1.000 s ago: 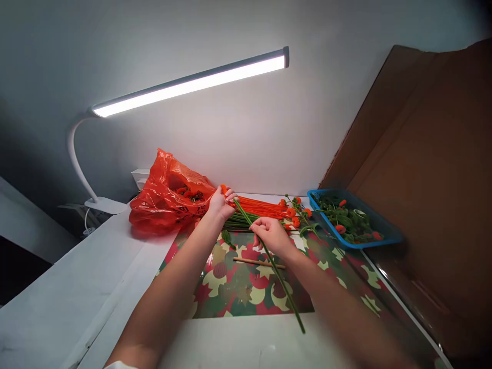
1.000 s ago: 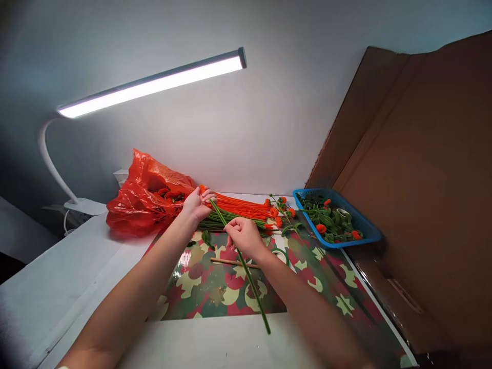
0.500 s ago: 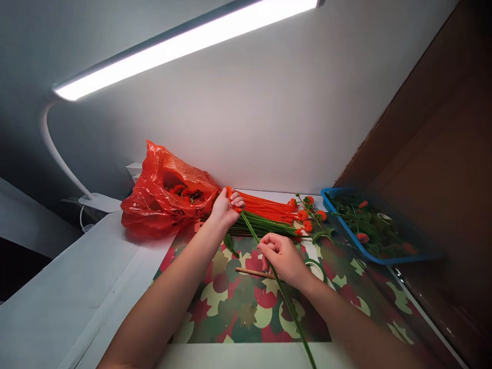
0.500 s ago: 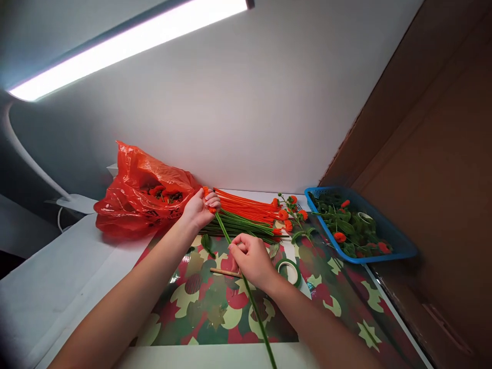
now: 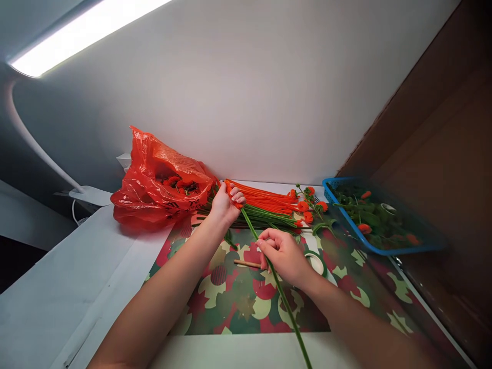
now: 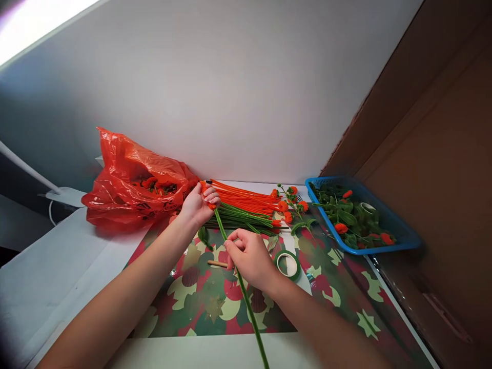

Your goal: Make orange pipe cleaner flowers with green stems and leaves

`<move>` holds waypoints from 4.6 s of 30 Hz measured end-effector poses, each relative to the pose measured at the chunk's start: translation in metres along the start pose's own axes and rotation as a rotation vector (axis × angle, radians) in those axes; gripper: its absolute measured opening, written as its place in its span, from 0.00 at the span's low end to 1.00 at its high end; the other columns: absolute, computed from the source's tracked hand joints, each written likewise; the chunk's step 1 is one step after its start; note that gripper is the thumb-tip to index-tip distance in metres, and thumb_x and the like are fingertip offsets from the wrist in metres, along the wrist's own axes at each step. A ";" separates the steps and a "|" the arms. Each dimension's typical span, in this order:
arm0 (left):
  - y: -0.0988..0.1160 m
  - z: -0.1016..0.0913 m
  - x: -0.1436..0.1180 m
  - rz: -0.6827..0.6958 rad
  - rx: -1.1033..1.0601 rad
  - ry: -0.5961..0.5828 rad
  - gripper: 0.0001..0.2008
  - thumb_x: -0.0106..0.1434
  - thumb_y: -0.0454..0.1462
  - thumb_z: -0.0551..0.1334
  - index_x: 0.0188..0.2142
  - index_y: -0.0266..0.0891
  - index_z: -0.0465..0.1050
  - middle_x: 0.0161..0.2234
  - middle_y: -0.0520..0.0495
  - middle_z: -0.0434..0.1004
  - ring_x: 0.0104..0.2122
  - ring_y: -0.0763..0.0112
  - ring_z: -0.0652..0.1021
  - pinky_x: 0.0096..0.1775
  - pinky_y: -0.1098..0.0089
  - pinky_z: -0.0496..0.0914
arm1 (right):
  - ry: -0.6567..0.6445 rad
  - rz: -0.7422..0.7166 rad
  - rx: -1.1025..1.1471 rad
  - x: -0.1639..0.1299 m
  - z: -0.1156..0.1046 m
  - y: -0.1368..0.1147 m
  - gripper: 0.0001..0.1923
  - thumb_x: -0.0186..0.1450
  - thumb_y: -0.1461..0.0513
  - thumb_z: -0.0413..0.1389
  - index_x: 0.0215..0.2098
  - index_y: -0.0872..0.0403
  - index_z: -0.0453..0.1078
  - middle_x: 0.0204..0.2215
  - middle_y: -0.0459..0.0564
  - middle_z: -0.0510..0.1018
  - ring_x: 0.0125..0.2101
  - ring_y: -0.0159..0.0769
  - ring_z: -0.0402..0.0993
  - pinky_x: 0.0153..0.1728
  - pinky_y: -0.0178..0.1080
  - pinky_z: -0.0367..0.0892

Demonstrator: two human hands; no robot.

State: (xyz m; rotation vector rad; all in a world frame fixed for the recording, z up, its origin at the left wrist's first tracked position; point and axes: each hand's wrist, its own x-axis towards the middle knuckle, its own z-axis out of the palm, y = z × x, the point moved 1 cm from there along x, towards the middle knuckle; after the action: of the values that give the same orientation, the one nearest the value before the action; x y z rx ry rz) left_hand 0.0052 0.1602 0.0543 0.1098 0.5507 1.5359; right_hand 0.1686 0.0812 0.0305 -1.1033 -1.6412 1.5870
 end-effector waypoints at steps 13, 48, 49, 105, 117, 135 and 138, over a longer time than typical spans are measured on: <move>0.000 0.001 -0.001 0.018 -0.016 0.012 0.22 0.74 0.42 0.42 0.24 0.38 0.58 0.13 0.61 0.48 0.10 0.82 0.56 0.15 0.80 0.53 | -0.004 0.019 0.008 0.002 0.000 0.004 0.06 0.62 0.58 0.52 0.29 0.53 0.64 0.13 0.39 0.72 0.12 0.26 0.62 0.17 0.30 0.58; -0.017 0.024 -0.035 0.239 0.111 -0.093 0.21 0.74 0.42 0.42 0.27 0.38 0.60 0.15 0.59 0.52 0.13 0.80 0.57 0.18 0.77 0.54 | -0.503 0.195 -0.115 -0.004 -0.034 -0.011 0.17 0.65 0.49 0.54 0.28 0.54 0.65 0.25 0.48 0.80 0.23 0.32 0.75 0.26 0.33 0.66; -0.015 0.024 -0.035 0.247 0.108 -0.096 0.21 0.74 0.42 0.42 0.27 0.38 0.60 0.15 0.59 0.52 0.13 0.80 0.57 0.18 0.77 0.54 | -0.520 0.195 -0.115 -0.005 -0.036 -0.011 0.18 0.65 0.49 0.52 0.28 0.54 0.65 0.25 0.48 0.81 0.23 0.32 0.75 0.27 0.33 0.67; -0.068 -0.009 -0.047 0.366 1.045 -0.166 0.25 0.58 0.44 0.66 0.53 0.42 0.63 0.45 0.45 0.68 0.23 0.81 0.68 0.20 0.79 0.65 | 0.591 -0.305 0.220 0.021 -0.060 -0.010 0.14 0.60 0.53 0.60 0.33 0.53 0.66 0.23 0.44 0.79 0.19 0.30 0.73 0.29 0.36 0.69; -0.052 -0.005 -0.043 0.486 1.256 -0.462 0.09 0.61 0.42 0.62 0.33 0.38 0.72 0.22 0.54 0.69 0.19 0.78 0.66 0.22 0.77 0.61 | 0.482 -0.355 -0.217 0.008 -0.068 -0.029 0.11 0.60 0.56 0.59 0.25 0.54 0.71 0.26 0.48 0.78 0.30 0.36 0.74 0.35 0.38 0.68; -0.039 0.000 -0.040 0.368 1.192 -0.532 0.10 0.58 0.40 0.66 0.38 0.37 0.76 0.30 0.50 0.73 0.26 0.75 0.72 0.27 0.75 0.68 | 0.477 -0.409 0.075 0.014 -0.083 -0.030 0.09 0.61 0.55 0.58 0.36 0.51 0.74 0.26 0.45 0.76 0.32 0.34 0.73 0.40 0.39 0.70; -0.038 0.000 -0.040 0.452 1.299 -0.541 0.09 0.58 0.39 0.66 0.37 0.38 0.78 0.29 0.49 0.75 0.27 0.73 0.72 0.28 0.74 0.68 | 0.502 -0.456 -0.319 0.008 -0.091 -0.035 0.09 0.63 0.57 0.56 0.38 0.52 0.75 0.28 0.47 0.78 0.31 0.36 0.73 0.37 0.41 0.67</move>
State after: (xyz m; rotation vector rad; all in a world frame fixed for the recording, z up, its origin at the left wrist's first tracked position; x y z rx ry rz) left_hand 0.0423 0.1196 0.0500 1.6742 1.0353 1.2416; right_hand 0.2381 0.1343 0.0741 -1.0695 -1.6641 0.7050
